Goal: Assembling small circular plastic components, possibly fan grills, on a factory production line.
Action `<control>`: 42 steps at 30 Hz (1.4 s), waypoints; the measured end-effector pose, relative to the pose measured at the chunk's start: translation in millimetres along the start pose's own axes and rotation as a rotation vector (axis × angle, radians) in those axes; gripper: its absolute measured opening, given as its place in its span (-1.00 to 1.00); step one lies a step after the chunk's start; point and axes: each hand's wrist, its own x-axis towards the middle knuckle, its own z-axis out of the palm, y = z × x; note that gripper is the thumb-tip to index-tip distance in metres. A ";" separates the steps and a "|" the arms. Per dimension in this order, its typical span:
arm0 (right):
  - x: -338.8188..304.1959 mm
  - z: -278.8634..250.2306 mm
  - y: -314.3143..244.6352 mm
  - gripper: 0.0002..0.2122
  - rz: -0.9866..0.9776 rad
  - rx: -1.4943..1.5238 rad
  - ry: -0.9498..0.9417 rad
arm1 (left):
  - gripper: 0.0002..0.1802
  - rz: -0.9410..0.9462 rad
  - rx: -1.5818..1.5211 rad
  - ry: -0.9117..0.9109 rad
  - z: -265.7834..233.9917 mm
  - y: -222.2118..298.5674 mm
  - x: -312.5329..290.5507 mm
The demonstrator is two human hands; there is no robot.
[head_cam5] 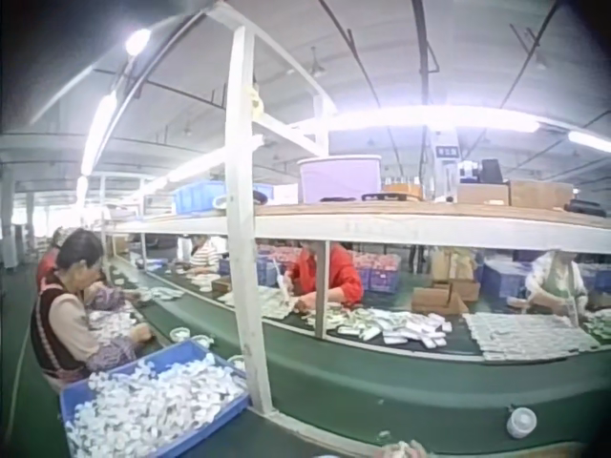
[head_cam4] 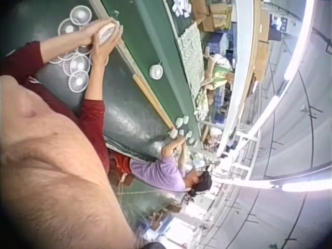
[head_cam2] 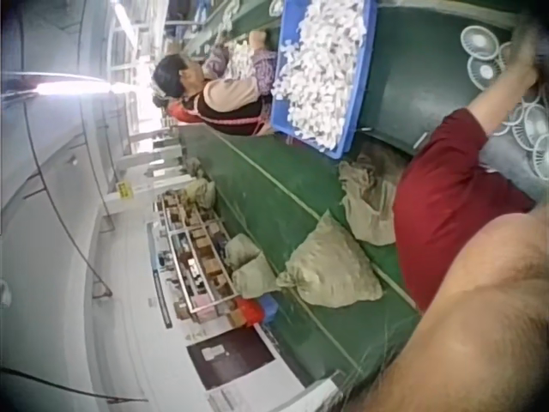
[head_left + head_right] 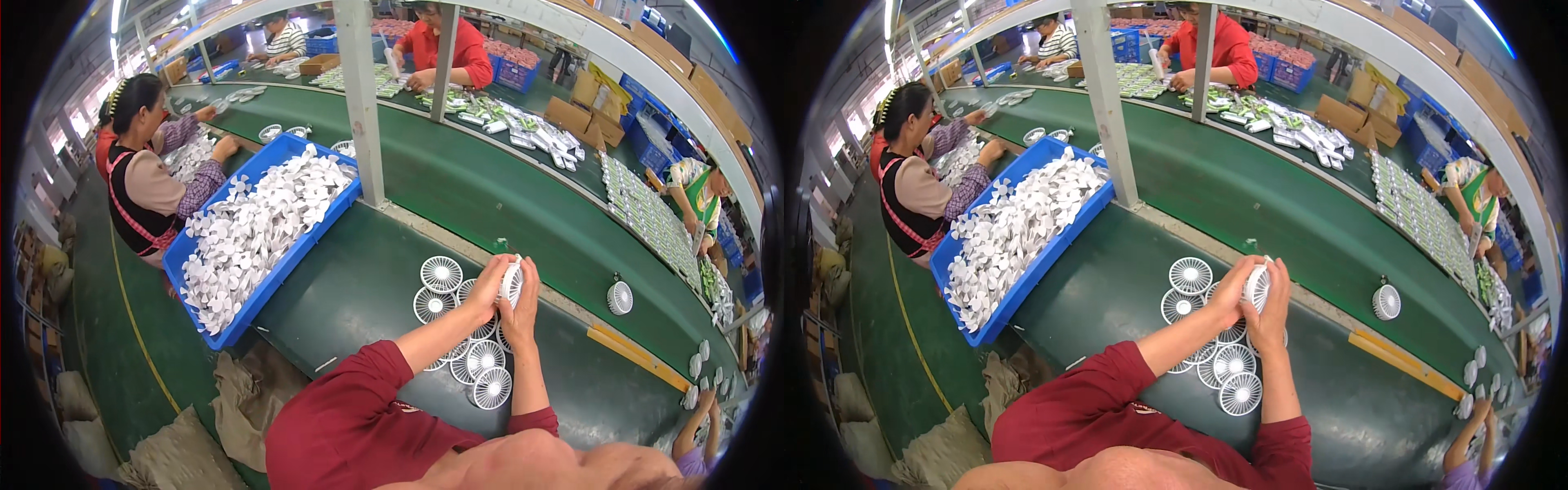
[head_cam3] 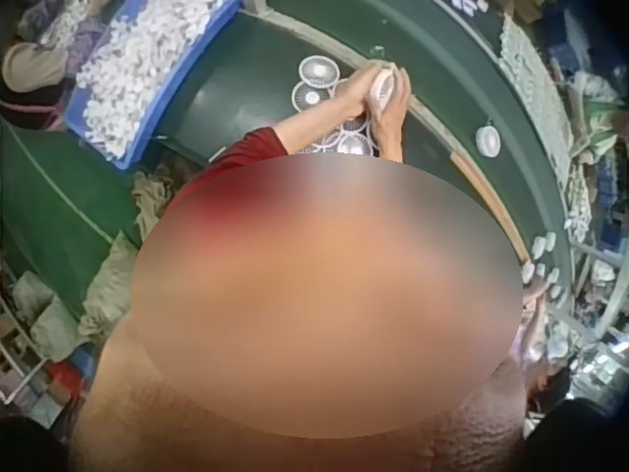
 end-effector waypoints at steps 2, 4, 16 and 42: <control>-1.6 9.6 -2.1 -0.22 0.070 0.218 0.024 | -0.73 0.134 0.138 0.043 11.3 3.4 -14.0; -5.2 14.4 -7.4 -0.23 0.213 0.478 0.025 | -0.72 0.487 0.627 0.031 9.7 -5.9 -16.1; 21.7 -1.9 18.1 -0.56 0.306 0.600 0.016 | -0.56 0.730 1.056 -0.059 8.7 19.8 -16.9; -34.1 -47.7 50.3 -0.73 0.436 0.213 -0.042 | -0.69 -0.039 2.676 0.827 -137.2 250.1 203.3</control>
